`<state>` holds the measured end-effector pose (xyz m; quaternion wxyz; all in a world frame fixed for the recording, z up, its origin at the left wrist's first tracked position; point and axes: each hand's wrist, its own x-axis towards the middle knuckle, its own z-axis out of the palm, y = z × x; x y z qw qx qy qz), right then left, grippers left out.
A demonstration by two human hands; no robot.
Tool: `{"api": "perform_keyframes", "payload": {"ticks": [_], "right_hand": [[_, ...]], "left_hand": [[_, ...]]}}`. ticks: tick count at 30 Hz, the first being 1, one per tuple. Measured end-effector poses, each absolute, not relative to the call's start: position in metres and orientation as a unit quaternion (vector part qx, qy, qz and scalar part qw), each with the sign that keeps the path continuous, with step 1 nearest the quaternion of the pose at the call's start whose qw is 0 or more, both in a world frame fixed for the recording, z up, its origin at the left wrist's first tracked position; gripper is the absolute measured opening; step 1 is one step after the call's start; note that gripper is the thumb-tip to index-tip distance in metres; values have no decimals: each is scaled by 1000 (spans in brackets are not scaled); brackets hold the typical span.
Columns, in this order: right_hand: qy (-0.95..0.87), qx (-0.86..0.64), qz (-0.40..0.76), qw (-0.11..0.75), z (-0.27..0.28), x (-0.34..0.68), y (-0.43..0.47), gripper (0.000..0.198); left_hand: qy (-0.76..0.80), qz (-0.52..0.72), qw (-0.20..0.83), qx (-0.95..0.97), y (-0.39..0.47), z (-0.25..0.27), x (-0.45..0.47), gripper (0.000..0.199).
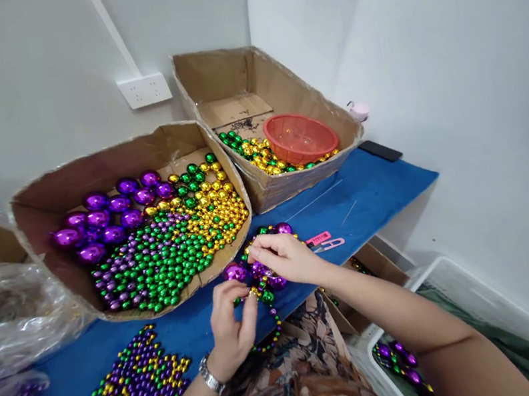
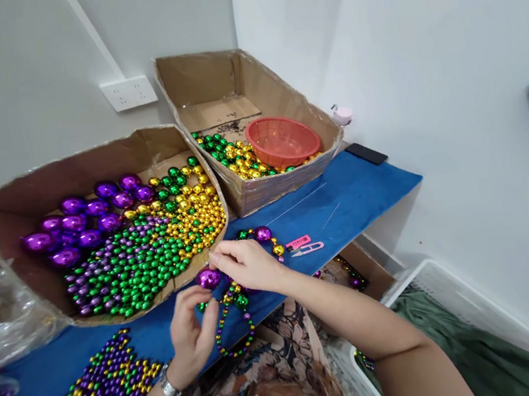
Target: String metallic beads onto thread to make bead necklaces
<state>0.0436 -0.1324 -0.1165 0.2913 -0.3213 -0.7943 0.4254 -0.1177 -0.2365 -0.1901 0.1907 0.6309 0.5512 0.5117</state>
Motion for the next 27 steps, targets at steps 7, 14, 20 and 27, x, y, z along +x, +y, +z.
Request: {"api": "perform_keyframes", "payload": {"ticks": [7,14,20,27], "right_hand": [[-749,-262,536,288,-101,33,-130,26],[-619,-279,631,376,-102,32,-80,23],[-615,-365,601,357,-155,52,-42,26],[-848,-488,169,120,-213,162,-62,16]], "left_hand": [[471,430,164,752,-208,-203,-99,29],[453,463,247,721,-205,-201,-114,16],[492,459,364,644,-204,-199,-130,22],[532,511,456,498,-198,-217,-139,35]]}}
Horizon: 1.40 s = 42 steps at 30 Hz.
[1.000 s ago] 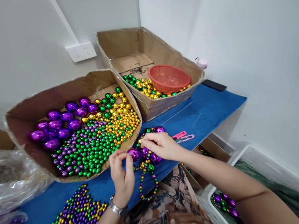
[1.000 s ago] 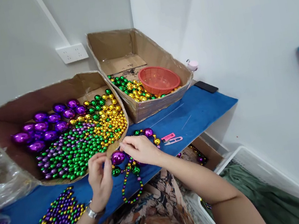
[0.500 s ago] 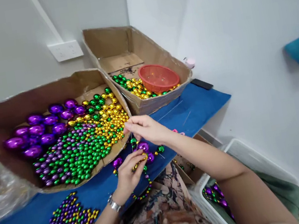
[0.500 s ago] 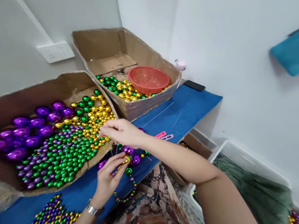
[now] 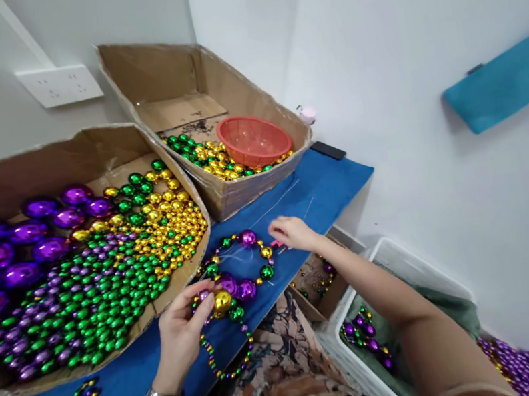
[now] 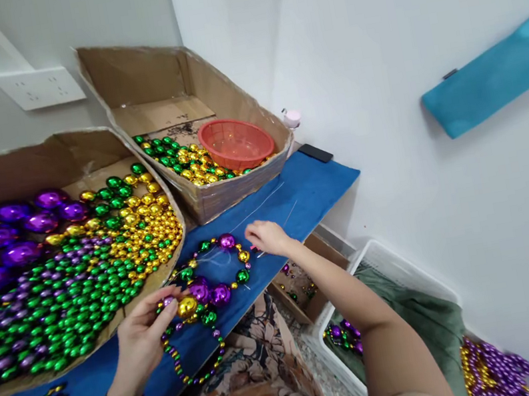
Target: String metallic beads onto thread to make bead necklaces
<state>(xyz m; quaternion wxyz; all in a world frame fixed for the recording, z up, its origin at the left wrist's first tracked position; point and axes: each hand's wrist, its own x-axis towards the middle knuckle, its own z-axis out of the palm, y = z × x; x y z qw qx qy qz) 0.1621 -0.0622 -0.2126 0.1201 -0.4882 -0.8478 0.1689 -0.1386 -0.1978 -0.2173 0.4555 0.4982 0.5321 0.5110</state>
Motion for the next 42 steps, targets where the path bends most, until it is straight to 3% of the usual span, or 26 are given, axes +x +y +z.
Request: {"api": "perform_keyframes", "payload": {"ticks": [6,13,17,19,22,31,38,42], "right_hand": [[-854,-507,115,28,-253,218,-97,19],[-853,-497,145,67,-246,209,-109,26],[-819,-476,291,134,-215,171,-127,35],[-791,-428,406,161,-196,143,-136,32],[-793,-357,462,175,-176,105,-142,27],[-824,-277,451,200,-176,78,-136,24],[-821,-290,430,237,-177,84,-138,24],[-842,-356,319,248,-201,127,-126,27]], "left_hand": [[514,529,481,473,-194,-206,-134,37],[486,470,502,540,-201,-197,-130,41],[486,450,496,561,-201,-199,-130,46],[475,436,506,573,-201,-200,-130,49],[456,425,505,597,-199,-199,-129,51],[433,425,468,643,-196,-196,-128,49],[445,406,519,607,-196,-194,-126,51],[443,421,558,561,-196,-194,-133,57]]}}
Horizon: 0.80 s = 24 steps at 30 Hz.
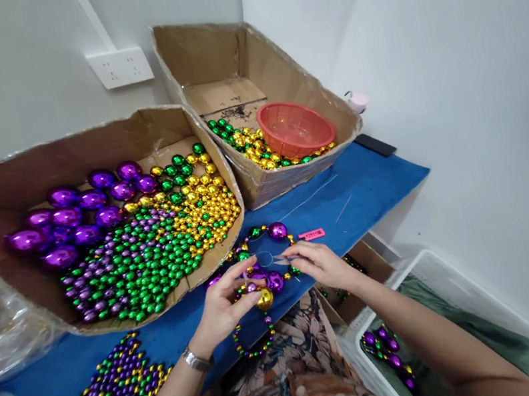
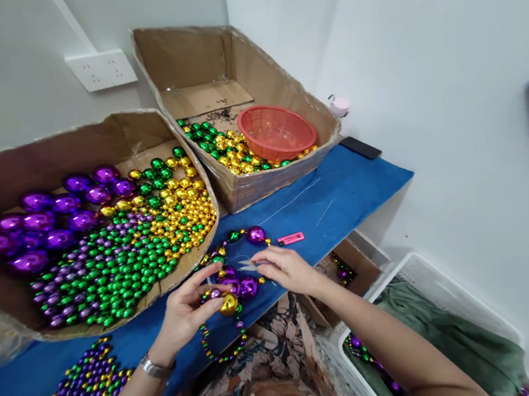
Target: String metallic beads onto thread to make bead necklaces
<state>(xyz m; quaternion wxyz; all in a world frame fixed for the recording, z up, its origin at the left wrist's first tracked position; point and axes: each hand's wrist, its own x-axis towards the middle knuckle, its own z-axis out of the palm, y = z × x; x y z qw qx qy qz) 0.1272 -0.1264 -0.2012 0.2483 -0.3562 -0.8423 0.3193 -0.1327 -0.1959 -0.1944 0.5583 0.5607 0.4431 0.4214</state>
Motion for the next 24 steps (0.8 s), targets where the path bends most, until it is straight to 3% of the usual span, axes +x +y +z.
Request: {"api": "perform_keyframes", "payload": {"ticks": [4,7,17,24], "right_hand": [[-881,-446,98,122,-243,186,-114,32],[-882,-469,37,39,-264,211,-111,30],[-854,-520,24,11,-265,194,-74,38],[-869,-484,98,17,-232,178,-70,20]], "left_hand": [[450,465,558,520,-195,-198,-141,59],[443,477,564,508,-195,-201,-140,56],[447,422,569,546,-198,-207,-124,61],[447,422,562,554,-199,-203,-119,66]]}}
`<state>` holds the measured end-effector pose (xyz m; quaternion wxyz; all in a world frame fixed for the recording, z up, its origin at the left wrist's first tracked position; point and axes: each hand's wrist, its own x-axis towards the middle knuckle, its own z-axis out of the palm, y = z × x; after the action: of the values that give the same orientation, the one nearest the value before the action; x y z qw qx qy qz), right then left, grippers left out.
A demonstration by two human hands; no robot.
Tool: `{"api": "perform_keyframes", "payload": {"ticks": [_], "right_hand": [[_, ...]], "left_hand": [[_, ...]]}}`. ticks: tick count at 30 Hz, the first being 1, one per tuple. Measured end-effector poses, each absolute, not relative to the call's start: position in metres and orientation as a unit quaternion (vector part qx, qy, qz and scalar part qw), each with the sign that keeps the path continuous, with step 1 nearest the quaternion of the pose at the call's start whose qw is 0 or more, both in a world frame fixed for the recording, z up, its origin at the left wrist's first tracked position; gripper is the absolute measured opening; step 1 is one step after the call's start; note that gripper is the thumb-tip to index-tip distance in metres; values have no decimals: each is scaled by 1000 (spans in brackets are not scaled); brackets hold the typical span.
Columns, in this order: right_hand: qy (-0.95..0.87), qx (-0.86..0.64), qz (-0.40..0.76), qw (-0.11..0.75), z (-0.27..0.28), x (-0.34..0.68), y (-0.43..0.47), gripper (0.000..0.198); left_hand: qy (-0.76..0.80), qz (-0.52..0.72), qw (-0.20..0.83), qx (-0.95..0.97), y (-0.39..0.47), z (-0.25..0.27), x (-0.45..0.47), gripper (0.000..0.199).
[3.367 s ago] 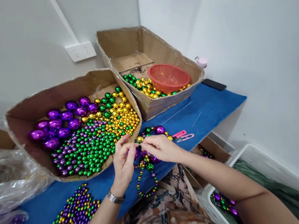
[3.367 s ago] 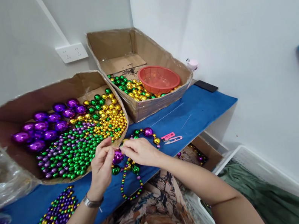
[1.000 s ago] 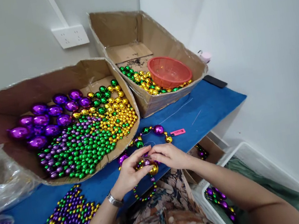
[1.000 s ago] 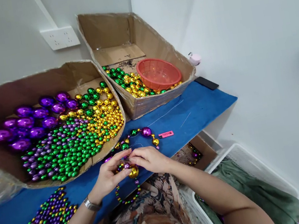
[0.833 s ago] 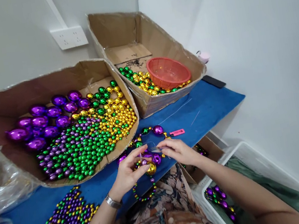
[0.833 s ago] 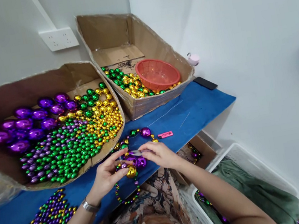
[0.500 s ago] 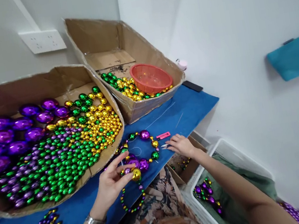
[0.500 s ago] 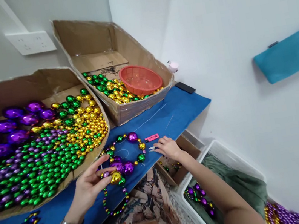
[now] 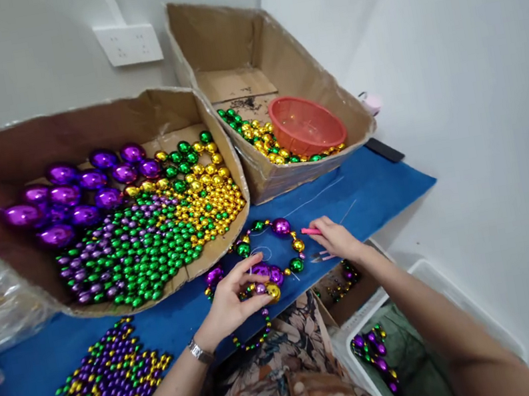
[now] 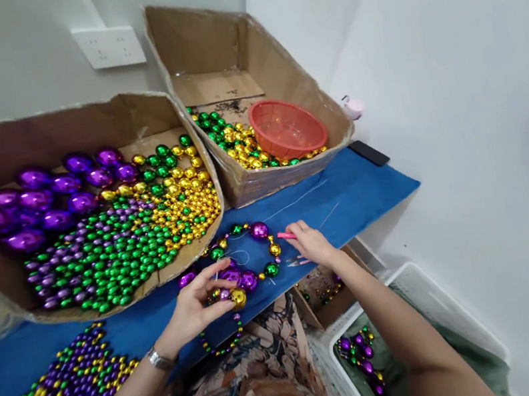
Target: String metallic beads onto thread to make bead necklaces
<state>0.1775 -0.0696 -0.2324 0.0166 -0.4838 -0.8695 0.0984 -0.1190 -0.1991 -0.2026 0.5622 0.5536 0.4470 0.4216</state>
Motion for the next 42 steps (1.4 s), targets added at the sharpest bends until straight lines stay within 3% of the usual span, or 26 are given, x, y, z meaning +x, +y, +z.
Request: {"api": "perform_keyframes", "payload": {"ticks": [3,6,13,20,36,42], "right_hand": [[-883,-387,253,76,-194,154,-84,23],[-898,-253,353,66,-166,122,-97,24],[-964,-171,198,49,-167,72,-94,34],[-979,-137,118,92,-176,62,-89,46],[-985,-110,86,104,-181,61,-84,39],[-941,-289,135,111,-195,109,-89,29]], "left_hand": [[431,430,577,544,-198,-203,-117,66],[417,434,583,546,-196,-203,-117,66],[408,427,598,542,-193,-204,-118,79],[392,456,597,531,-191,-204,-117,81],[399,456,601,521,-192,-203,-117,81],[426,499,583,479,-191,-196,-117,72]]}}
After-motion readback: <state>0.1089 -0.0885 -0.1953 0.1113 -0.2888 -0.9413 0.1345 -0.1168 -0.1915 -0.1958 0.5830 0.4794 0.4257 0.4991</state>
